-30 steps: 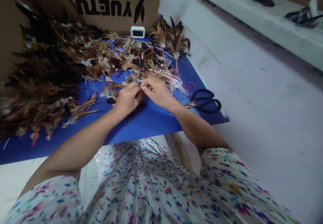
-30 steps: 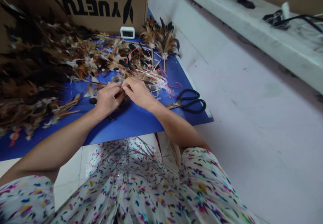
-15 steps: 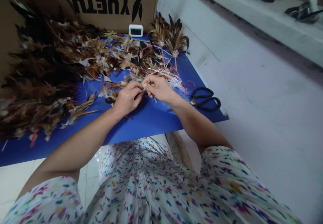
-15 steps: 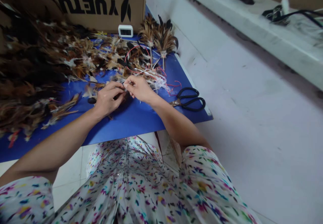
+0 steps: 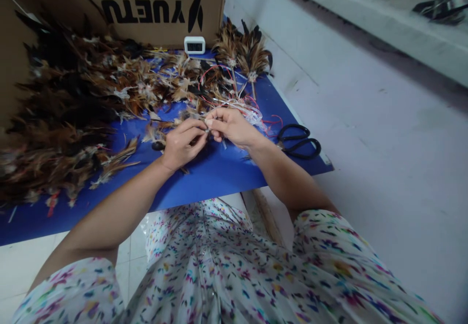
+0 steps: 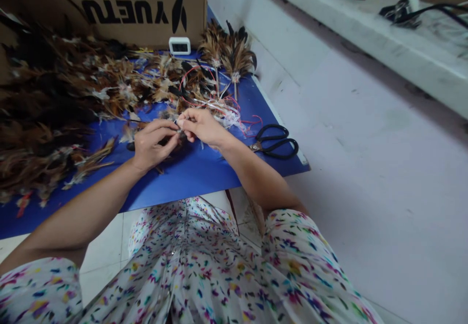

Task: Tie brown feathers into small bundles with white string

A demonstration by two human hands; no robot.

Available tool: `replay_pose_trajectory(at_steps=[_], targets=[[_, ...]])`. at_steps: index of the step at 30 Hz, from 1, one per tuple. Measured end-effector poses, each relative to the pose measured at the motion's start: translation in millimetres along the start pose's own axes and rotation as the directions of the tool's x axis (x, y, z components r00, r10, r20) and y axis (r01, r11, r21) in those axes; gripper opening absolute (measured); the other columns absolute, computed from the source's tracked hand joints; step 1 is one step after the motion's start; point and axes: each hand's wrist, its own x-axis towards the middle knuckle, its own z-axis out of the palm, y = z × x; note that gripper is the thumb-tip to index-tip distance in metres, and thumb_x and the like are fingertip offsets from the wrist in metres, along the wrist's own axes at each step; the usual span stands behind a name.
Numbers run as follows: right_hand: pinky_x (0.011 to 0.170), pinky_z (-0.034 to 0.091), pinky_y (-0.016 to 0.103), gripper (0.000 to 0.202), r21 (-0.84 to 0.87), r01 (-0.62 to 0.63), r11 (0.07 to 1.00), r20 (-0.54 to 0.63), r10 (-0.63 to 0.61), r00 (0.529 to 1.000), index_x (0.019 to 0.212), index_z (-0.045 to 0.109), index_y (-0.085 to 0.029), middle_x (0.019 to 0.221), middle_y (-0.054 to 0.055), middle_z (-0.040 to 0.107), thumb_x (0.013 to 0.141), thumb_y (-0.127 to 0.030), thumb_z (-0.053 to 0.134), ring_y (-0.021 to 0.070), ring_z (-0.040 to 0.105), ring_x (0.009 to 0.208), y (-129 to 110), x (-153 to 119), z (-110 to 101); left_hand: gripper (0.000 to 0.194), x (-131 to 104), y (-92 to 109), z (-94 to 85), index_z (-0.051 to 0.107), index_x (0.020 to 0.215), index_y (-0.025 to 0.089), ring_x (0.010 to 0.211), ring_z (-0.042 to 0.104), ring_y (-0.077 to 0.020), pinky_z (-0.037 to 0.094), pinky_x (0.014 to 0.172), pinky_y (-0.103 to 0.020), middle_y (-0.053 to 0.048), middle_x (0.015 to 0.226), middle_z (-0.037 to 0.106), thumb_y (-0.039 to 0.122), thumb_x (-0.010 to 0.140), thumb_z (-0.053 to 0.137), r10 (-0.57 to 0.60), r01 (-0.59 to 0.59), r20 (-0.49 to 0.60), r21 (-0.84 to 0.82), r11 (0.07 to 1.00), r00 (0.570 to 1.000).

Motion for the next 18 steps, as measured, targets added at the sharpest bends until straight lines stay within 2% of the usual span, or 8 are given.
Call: replay_pose_trajectory(at_steps=[6, 9, 14, 18], targets=[[0.042, 0.041, 0.015, 0.023, 0.112, -0.046, 0.993, 0.043, 0.041, 0.998, 0.081, 0.056, -0.015, 0.052, -0.008, 0.054, 0.085, -0.027, 0.075, 0.0036, 0.047, 0.043, -2.8, -1.9, 1.6, 0.017, 2.9, 4.4, -4.5, 0.068, 0.074, 0.018, 0.074, 0.070, -0.0112, 0.056, 0.067, -0.023, -0.004, 0.085, 0.076, 0.026, 0.089, 0.064, -0.031, 0.025, -0.067, -0.094, 0.995, 0.997], [0.042, 0.041, 0.014, 0.022, 0.150, -0.060, 0.987, 0.059, 0.052, 0.997, 0.080, 0.056, -0.015, 0.052, -0.008, 0.053, 0.085, -0.027, 0.074, 0.0034, 0.047, 0.043, -3.8, -2.3, 1.6, 0.018, 3.2, 6.0, -4.2, 0.068, 0.073, 0.018, 0.072, 0.069, -0.0109, 0.057, 0.067, -0.023, -0.004, 0.083, 0.076, 0.027, 0.088, 0.065, -0.083, 0.069, -0.082, -0.156, 0.985, 0.993], [0.043, 0.042, 0.015, 0.026, 0.170, -0.081, 0.982, 0.097, 0.065, 0.993, 0.082, 0.054, -0.016, 0.056, -0.007, 0.054, 0.086, -0.030, 0.076, 0.0033, 0.047, 0.046, -2.8, -1.7, 0.0, 0.024, 0.7, 7.3, -2.5, 0.067, 0.074, 0.017, 0.062, 0.066, -0.0087, 0.056, 0.057, -0.022, -0.005, 0.087, 0.075, 0.035, 0.090, 0.065, -0.212, 0.192, -0.048, -0.264, 0.945, 0.976], [0.043, 0.041, 0.015, 0.026, 0.152, -0.080, 0.985, 0.107, 0.064, 0.992, 0.083, 0.054, -0.016, 0.055, -0.008, 0.052, 0.087, -0.032, 0.075, 0.0039, 0.047, 0.045, -1.5, -1.2, -0.7, 0.028, -1.0, 6.9, -2.7, 0.066, 0.074, 0.016, 0.055, 0.064, -0.0065, 0.055, 0.053, -0.021, -0.005, 0.090, 0.074, 0.039, 0.090, 0.065, -0.244, 0.232, 0.004, -0.325, 0.917, 0.970]])
